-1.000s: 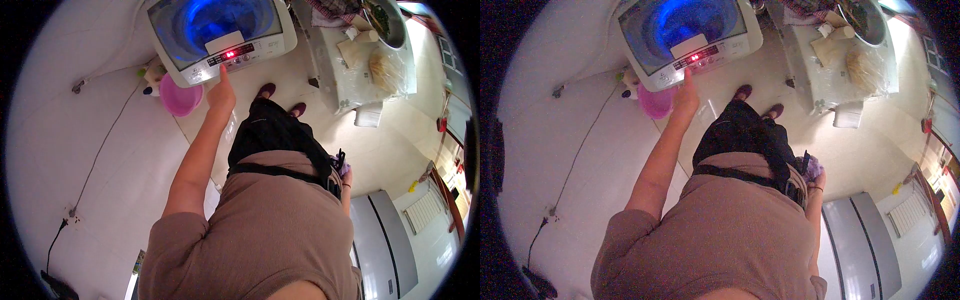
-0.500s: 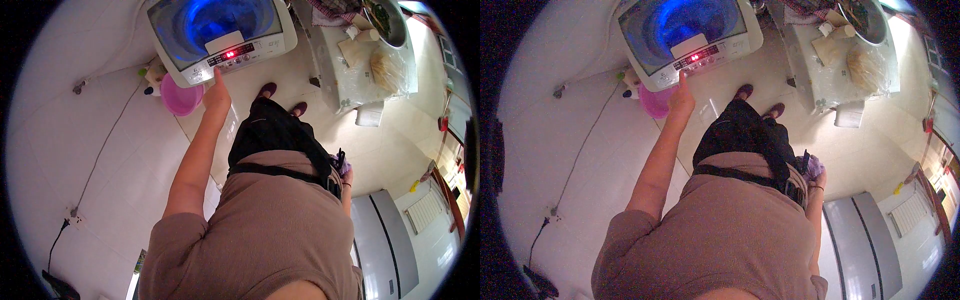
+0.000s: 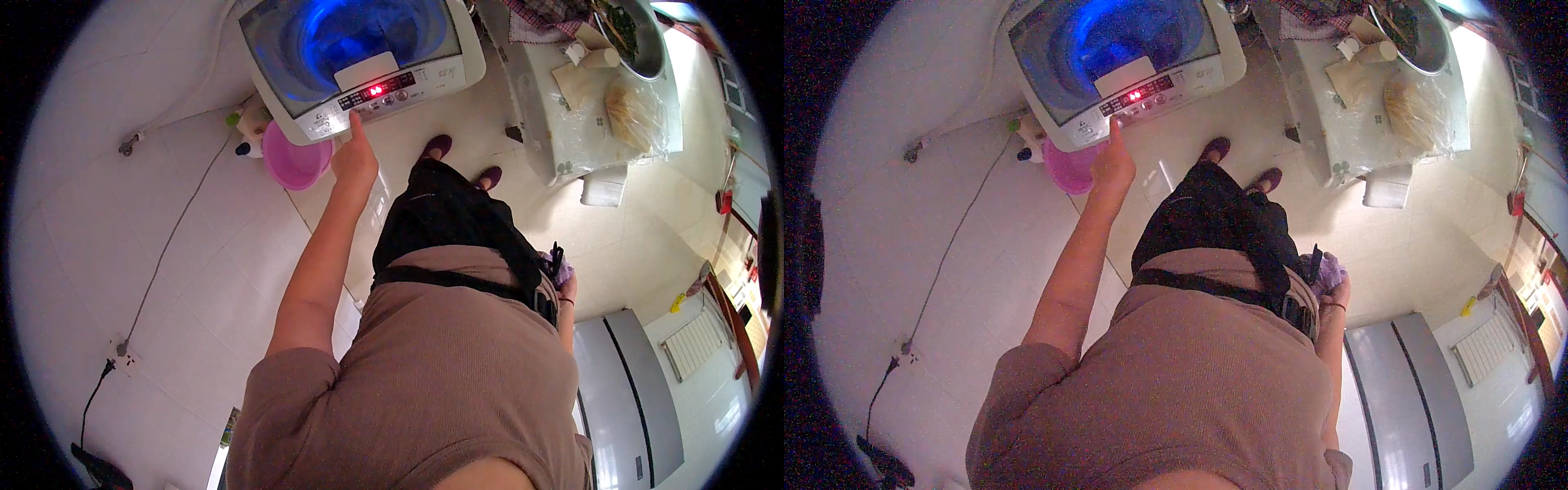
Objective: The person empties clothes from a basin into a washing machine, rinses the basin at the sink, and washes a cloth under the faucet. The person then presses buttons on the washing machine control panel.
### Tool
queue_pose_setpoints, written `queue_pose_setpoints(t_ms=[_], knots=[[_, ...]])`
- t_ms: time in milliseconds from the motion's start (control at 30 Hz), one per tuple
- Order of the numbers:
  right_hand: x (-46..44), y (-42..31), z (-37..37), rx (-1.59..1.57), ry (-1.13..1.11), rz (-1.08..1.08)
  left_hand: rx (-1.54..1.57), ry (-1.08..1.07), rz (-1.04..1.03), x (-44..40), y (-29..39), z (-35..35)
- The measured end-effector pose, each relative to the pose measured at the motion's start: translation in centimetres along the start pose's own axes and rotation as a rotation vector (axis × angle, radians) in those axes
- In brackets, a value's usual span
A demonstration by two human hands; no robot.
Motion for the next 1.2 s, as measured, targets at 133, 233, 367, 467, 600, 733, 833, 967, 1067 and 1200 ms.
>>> queue_pose_setpoints(t_ms=[133,233,367,467,600,733,833,967,1067,1200], knots=[[-0.6,-0.2,0.6,0.055,0.005,0.035,-0.036,0.047,-0.025,0.4,0.2,-0.1],[-1.7,-0.3,1.8,0.065,-0.007,0.045,0.015,-0.003,-0.033,0.8,0.4,-0.3],[-2.0,0.0,2.1,0.054,-0.023,0.007,0.011,-0.014,-0.024,0.9,0.5,-0.7],[-1.6,-0.1,1.7,0.041,-0.031,0.0,0.04,-0.028,-0.028,0.6,0.5,-1.0],[-2.4,0.1,2.3,0.064,-0.024,0.002,0.037,-0.057,-0.038,0.5,0.7,-1.1],[-1.4,0.0,1.1,-0.029,-0.016,0.008,0.019,-0.081,-0.024,0.7,1.1,-0.5],[-1.0,-0.1,0.5,-0.009,-0.025,-0.007,0.025,-0.07,-0.045,0.7,1.5,-0.4],[-0.7,-0.3,0.3,0.063,0.014,0.021,0.049,-0.059,-0.057,0.4,1.8,-0.8],[-0.6,-0.2,0.3,0.027,0.001,0.026,0.06,-0.026,-0.063,0.0,1.9,-1.1],[-1.6,-0.3,2.1,-0.022,0.004,0.011,0.066,0.044,-0.112,-0.5,2.0,-1.2]])
Point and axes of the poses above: each hand's wrist, its own x-axis away from the middle knuckle, its own z-axis out of the back of the hand, y = z × x, the point moved 7 cm from there along -x, towards the middle knuckle, and after that the axes turned 3 degrees about -x, right-handed, at the moved point
